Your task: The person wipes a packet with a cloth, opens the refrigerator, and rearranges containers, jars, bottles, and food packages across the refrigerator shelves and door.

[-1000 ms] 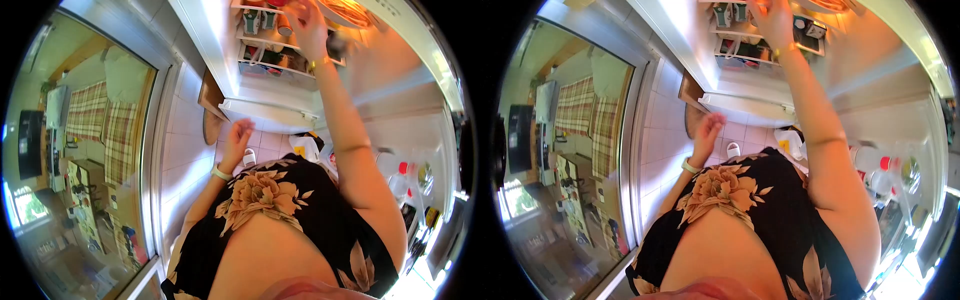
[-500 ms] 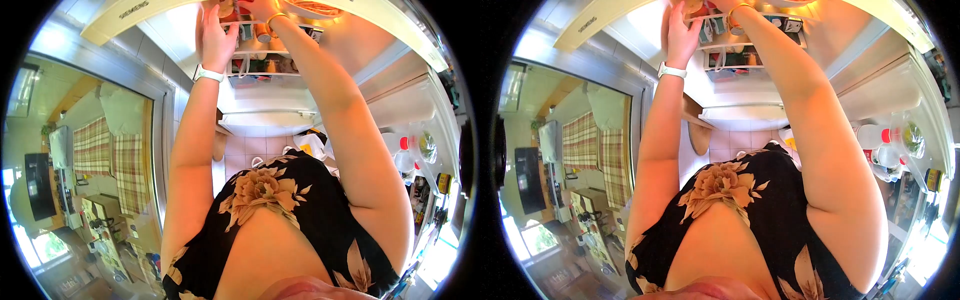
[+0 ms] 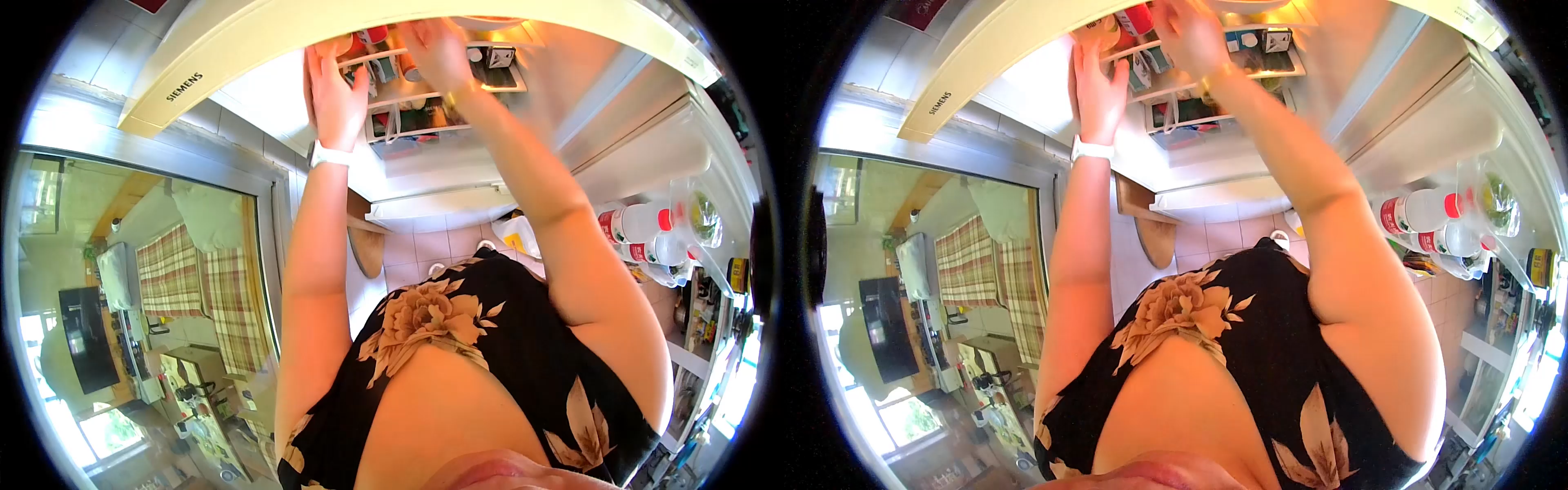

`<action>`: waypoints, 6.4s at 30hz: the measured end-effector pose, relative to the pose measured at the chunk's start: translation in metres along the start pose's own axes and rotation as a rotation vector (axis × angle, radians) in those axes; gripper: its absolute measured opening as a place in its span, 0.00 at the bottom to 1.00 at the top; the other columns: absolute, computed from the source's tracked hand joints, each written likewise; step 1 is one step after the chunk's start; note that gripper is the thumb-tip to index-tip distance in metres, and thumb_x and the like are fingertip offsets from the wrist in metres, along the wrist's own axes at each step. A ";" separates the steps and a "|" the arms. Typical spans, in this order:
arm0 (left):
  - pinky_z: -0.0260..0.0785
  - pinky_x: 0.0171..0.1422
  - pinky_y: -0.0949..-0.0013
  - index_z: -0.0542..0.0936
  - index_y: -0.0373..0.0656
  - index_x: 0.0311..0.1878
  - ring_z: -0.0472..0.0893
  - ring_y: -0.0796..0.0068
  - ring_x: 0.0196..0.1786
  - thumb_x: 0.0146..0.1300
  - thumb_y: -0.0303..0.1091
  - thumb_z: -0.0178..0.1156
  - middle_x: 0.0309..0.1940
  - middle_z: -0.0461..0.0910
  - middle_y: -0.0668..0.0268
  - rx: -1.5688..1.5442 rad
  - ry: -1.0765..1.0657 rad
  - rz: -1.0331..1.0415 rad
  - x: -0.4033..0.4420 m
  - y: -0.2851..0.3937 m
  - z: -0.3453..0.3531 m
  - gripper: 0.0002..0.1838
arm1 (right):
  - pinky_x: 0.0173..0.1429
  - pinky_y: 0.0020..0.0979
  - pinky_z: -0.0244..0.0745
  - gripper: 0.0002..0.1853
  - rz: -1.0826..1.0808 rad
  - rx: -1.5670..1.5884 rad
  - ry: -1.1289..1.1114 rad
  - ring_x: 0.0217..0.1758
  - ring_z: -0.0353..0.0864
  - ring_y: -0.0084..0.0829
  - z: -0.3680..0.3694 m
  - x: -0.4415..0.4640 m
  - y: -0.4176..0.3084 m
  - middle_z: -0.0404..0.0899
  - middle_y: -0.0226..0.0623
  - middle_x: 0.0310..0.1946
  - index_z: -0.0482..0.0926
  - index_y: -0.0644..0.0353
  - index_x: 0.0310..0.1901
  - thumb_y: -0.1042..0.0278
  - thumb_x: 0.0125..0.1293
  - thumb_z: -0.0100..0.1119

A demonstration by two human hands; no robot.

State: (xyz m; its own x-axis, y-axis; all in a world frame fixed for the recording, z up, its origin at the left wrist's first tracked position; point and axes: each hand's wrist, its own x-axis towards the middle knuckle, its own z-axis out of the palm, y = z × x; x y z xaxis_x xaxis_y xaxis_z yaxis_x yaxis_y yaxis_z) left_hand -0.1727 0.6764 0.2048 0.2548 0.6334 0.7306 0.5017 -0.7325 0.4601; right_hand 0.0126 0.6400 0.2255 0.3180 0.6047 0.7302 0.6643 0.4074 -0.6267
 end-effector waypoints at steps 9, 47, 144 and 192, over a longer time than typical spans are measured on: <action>0.56 0.79 0.56 0.72 0.38 0.68 0.66 0.49 0.76 0.66 0.29 0.64 0.73 0.67 0.47 -0.223 -0.071 0.040 -0.061 0.047 -0.004 0.27 | 0.61 0.43 0.78 0.29 0.380 -0.660 -0.298 0.53 0.84 0.48 0.056 -0.038 0.096 0.83 0.47 0.48 0.79 0.59 0.57 0.43 0.65 0.63; 0.65 0.74 0.58 0.72 0.37 0.68 0.77 0.62 0.66 0.70 0.25 0.60 0.64 0.77 0.57 -0.605 -0.367 -0.361 -0.152 0.047 -0.027 0.24 | 0.57 0.51 0.76 0.26 0.373 -0.221 -0.120 0.56 0.79 0.59 0.008 0.017 -0.025 0.79 0.61 0.56 0.75 0.69 0.61 0.55 0.72 0.57; 0.58 0.78 0.51 0.69 0.31 0.67 0.69 0.50 0.73 0.70 0.25 0.55 0.69 0.71 0.49 -0.394 -0.012 0.061 -0.397 0.689 0.172 0.23 | 0.46 0.52 0.78 0.14 0.569 -0.372 -0.304 0.45 0.84 0.52 -0.764 -0.425 0.165 0.85 0.47 0.41 0.77 0.55 0.45 0.55 0.67 0.62; 0.67 0.70 0.58 0.70 0.38 0.70 0.73 0.60 0.68 0.71 0.24 0.57 0.66 0.73 0.56 -0.381 -0.178 -0.754 -0.558 0.392 0.012 0.24 | 0.58 0.35 0.82 0.21 0.414 0.308 -0.976 0.52 0.86 0.40 -0.306 -0.429 0.039 0.83 0.46 0.54 0.78 0.62 0.59 0.65 0.67 0.64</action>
State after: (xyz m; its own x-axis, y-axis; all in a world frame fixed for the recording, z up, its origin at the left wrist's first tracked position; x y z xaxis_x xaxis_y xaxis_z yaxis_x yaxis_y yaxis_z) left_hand -0.1082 0.0387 -0.0287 0.1069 0.9905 0.0866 0.2852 -0.1139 0.9517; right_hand 0.1094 0.1868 -0.0286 -0.2837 0.9589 0.0040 0.3900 0.1192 -0.9131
